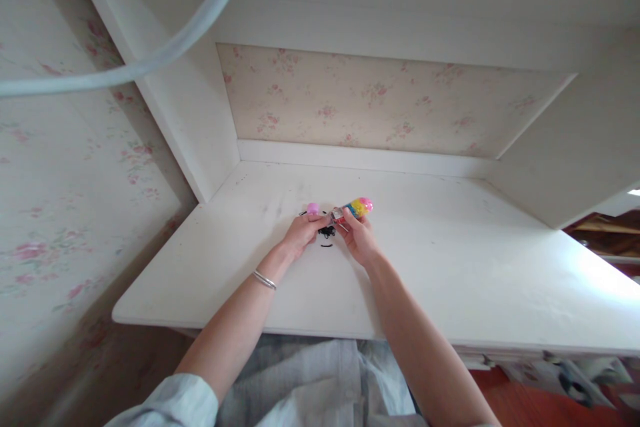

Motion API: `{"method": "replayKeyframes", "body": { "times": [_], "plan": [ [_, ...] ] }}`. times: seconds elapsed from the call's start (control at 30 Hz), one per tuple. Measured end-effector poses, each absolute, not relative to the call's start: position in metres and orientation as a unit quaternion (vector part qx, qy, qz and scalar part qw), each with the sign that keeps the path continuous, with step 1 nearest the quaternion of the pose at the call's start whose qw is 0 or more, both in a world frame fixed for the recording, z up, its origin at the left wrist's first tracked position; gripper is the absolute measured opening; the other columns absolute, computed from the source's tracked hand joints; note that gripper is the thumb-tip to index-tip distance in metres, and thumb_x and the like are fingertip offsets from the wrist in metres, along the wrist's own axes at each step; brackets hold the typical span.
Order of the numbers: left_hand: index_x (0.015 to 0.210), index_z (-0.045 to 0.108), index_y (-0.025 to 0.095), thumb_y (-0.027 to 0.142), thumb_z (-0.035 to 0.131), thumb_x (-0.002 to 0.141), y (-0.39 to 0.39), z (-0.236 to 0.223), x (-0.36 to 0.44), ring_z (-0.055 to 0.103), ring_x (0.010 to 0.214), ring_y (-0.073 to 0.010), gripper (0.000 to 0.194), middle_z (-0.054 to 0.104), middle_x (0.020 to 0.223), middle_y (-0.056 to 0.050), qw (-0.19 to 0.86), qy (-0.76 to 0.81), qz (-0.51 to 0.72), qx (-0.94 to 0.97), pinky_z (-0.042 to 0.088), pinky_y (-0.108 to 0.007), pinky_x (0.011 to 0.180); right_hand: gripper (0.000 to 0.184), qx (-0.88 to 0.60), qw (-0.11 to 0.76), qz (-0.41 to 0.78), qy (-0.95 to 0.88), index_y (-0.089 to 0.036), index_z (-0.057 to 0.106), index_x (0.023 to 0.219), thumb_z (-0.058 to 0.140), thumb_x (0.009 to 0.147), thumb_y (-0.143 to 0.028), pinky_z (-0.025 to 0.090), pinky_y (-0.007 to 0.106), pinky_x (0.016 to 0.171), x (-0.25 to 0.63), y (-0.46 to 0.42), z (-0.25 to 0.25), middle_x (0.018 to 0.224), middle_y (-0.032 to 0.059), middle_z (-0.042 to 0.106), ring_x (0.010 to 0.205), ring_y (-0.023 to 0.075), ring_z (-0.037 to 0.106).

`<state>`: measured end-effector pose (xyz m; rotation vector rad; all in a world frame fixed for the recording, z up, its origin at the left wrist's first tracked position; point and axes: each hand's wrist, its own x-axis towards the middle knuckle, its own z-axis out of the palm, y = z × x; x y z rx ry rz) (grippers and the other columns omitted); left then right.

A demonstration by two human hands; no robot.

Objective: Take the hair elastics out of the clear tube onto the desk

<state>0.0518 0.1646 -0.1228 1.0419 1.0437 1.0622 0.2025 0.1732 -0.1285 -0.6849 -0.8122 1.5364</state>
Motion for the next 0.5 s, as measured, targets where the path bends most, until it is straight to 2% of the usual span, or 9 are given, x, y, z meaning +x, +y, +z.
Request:
{"method": "replayKeyframes", "body": {
  "times": [0.3,0.4,0.5],
  "plan": [
    [0.079,0.069,0.014,0.045,0.076,0.064,0.168,-0.129,0.055,0.025,0.043,-0.0042,0.035,0.034,0.052,0.006,0.595,0.466,0.476,0.450,0.012,-0.023,0.041,0.026,-0.321,0.627,0.633,-0.321,-0.020,0.064,0.084,0.078,0.069,-0.036,0.056,0.024,0.073,0.206,0.177,-0.127,0.087,0.0006,0.070,0.077,0.0125,0.066],
    [0.094,0.069,0.016,0.039,0.073,0.068,0.167,-0.129,0.057,0.027,0.044,-0.0037,0.035,0.040,0.057,0.006,0.593,0.458,0.479,0.457,0.015,-0.021,0.041,0.029,-0.328,0.657,0.618,-0.281,-0.021,0.063,0.083,0.080,0.066,-0.036,0.057,0.024,0.072,0.209,0.181,-0.128,0.083,-0.0020,0.070,0.075,0.0123,0.066],
    [0.121,0.060,0.023,0.029,0.069,0.072,0.164,-0.128,0.059,0.028,0.043,-0.0031,0.051,0.041,0.063,0.007,0.586,0.439,0.474,0.490,0.018,-0.021,0.042,0.029,-0.325,0.667,0.621,-0.253,-0.022,0.062,0.083,0.081,0.065,-0.035,0.058,0.024,0.071,0.212,0.184,-0.129,0.081,-0.0035,0.070,0.074,0.0117,0.066]
  ]
}}
